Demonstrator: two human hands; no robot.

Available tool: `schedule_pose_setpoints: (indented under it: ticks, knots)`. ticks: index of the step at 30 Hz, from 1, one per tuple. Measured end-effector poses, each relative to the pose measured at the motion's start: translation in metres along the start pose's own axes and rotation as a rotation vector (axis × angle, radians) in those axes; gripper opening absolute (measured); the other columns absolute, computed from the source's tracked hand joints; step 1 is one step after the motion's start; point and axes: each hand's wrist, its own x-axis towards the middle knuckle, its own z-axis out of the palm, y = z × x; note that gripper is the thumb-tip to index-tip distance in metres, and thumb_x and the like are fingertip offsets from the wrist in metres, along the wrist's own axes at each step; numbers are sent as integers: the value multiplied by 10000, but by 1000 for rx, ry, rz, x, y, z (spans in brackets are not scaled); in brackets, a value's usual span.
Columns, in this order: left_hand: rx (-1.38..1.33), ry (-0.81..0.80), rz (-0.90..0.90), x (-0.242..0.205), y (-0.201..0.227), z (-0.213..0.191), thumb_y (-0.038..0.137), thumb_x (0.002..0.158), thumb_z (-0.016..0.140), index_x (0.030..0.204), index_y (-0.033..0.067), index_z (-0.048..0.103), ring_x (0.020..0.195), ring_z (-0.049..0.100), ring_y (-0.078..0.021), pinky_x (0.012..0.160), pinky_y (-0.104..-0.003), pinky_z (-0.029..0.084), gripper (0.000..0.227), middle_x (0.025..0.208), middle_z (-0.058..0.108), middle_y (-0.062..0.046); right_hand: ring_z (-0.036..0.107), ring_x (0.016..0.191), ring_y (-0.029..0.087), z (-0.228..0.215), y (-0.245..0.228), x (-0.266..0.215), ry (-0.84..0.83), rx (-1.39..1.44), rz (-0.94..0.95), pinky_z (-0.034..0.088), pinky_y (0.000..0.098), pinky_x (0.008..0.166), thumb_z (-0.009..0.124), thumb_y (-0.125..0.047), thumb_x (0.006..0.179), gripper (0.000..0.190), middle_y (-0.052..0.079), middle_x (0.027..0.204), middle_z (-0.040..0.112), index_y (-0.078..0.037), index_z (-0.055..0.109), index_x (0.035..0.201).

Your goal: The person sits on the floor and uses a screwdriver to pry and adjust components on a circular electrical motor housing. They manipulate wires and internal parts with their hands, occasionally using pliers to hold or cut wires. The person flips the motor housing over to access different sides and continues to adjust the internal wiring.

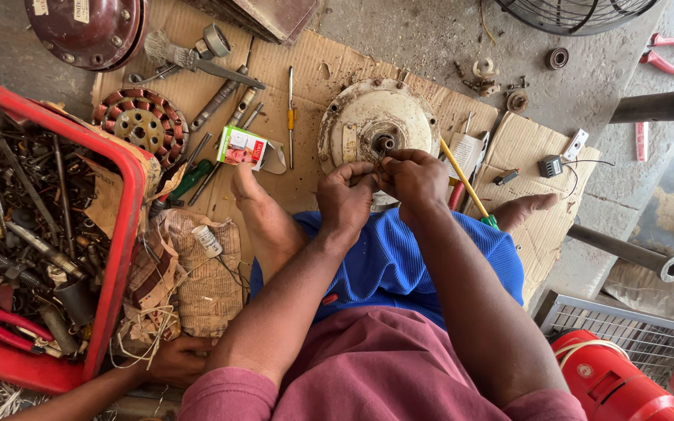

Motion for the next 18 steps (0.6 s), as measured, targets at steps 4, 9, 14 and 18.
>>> schedule_pose_setpoints:
  ticks: [4, 9, 14, 18]
  knots:
    - [25, 14, -42, -4, 9, 1, 10, 873, 728, 1028, -2, 775, 782, 711, -123, 698, -251, 579, 162, 913, 789, -110, 718, 732, 169, 4, -2, -4, 43, -167, -97, 654, 270, 674, 707, -1, 897, 224, 138, 925, 746, 43, 717, 1116]
    - [364, 130, 353, 2, 36, 2, 49, 885, 737, 1024, 42, 792, 907, 766, -182, 800, -302, 616, 150, 1018, 797, -101, 722, 775, 192, 2, 10, -7, 32, -24, -110, 631, 285, 702, 693, 23, 897, 249, 160, 943, 749, 63, 707, 1142]
    - [629, 165, 661, 55, 53, -5, 136, 837, 821, 1124, 23, 725, 1154, 685, -290, 1039, -405, 533, 323, 1205, 728, -156, 662, 781, 167, -7, 37, 5, -53, 88, -161, 560, 284, 703, 753, -12, 858, 347, 117, 960, 755, 52, 712, 1197]
    - [651, 47, 622, 92, 62, 7, 303, 744, 882, 1258, 12, 640, 1210, 633, -329, 1043, -422, 501, 639, 1295, 665, -183, 630, 783, 134, -4, 53, 17, -98, 195, -198, 531, 263, 716, 760, -46, 882, 374, 82, 971, 743, 59, 710, 1237]
